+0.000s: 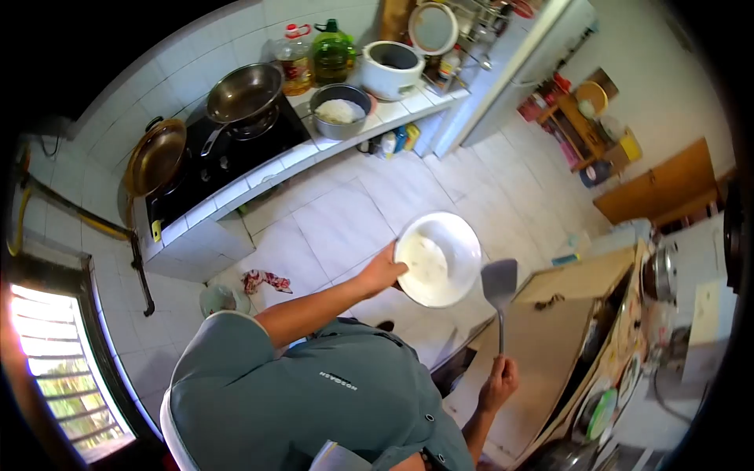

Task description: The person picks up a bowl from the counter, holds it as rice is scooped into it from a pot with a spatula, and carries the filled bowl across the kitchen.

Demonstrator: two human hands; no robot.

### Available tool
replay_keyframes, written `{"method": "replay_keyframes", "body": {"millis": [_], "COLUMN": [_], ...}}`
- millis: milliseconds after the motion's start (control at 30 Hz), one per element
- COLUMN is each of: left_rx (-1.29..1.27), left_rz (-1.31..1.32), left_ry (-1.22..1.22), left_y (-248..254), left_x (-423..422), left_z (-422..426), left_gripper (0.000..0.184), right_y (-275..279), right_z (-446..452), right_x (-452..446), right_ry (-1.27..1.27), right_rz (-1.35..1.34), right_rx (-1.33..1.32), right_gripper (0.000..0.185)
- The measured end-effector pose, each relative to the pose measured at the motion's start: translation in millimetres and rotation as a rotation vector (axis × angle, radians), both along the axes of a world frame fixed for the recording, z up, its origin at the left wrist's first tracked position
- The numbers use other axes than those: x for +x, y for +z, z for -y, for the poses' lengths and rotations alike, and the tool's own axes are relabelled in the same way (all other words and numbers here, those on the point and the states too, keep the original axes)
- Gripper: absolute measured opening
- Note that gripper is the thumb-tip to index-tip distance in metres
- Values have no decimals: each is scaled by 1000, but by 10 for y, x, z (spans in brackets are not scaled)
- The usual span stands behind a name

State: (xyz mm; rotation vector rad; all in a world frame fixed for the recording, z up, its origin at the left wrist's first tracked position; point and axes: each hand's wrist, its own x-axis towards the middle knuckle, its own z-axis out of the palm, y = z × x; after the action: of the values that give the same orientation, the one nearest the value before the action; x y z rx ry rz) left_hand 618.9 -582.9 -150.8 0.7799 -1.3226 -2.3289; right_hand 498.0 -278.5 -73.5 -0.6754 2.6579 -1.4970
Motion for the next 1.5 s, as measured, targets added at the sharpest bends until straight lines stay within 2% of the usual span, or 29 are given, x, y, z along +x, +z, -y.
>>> {"method": "replay_keyframes", "body": {"millis": [133,167,233,333,400,467,500,600,733,833,900,967,1067,1100,1133,1200,1233,1300,1433,1500], "left_rx": [48,43,23,-13,22,88,73,52,79,95,65,79,101,113,126,101,76,71,223,264], "left_rz": [-28,-25,-1,49,13,21,34,17,3,-31,56,57,70,78,86,89,129,171,115,121], "left_ry": [385,417,622,723,775,891,929,997,1044,1003,981,982,988,997,1010,1047,1053,1096,1253,1332], "left_y": [-140,-193,-267,-329,-438,-387,-334,-408,-459,-694,-794,-814,-767,-747,-756,-843,-851,-915,-952,-1089], "left_x": [226,262,340,407,382,317,267,217,259,390,438,477,524,541,554,589,597,583,518,506], "left_z": [698,859,1131,1516,1755,1946,2010,2245,2594,2967,3181,3399,3608,3664,3698,3715,3710,3692,3645,3622], "left_gripper": [62,62,60,57,63,61,53,54,54,54,54,54,54,54,55,53,52,50,50,50], "right_y": [-16,-43,-9,-119,-142,-103,-66,-37,-280,-537,-625,-707,-778,-625,-570,-585,-664,-832,-938,-818], "right_z": [1103,1386,1974,2813,3405,4009,4290,5182,6336,7047,7470,7825,8222,8387,8495,8695,8795,8976,9173,9255], "right_x": [-612,-781,-1026,-1473,-1709,-1852,-1887,-1926,-1859,-1700,-1611,-1468,-1295,-1174,-1113,-1013,-988,-990,-1011,-958], "right_ry": [219,275,393,566,643,792,811,913,1032,1090,1129,1119,1142,1223,1238,1294,1322,1303,1416,1427], "right_rz": [-3,2,33,42,16,-58,-53,-163,-418,-543,-601,-645,-689,-682,-679,-661,-659,-724,-693,-713], "right_rx": [133,170,157,182,206,240,253,354,501,621,695,849,856,1075,1085,1045,1050,1156,1043,1176], "right_gripper": [24,25,25,25,25,24,24,23,23,24,25,21,22,31,31,52,52,66,69,61]}}
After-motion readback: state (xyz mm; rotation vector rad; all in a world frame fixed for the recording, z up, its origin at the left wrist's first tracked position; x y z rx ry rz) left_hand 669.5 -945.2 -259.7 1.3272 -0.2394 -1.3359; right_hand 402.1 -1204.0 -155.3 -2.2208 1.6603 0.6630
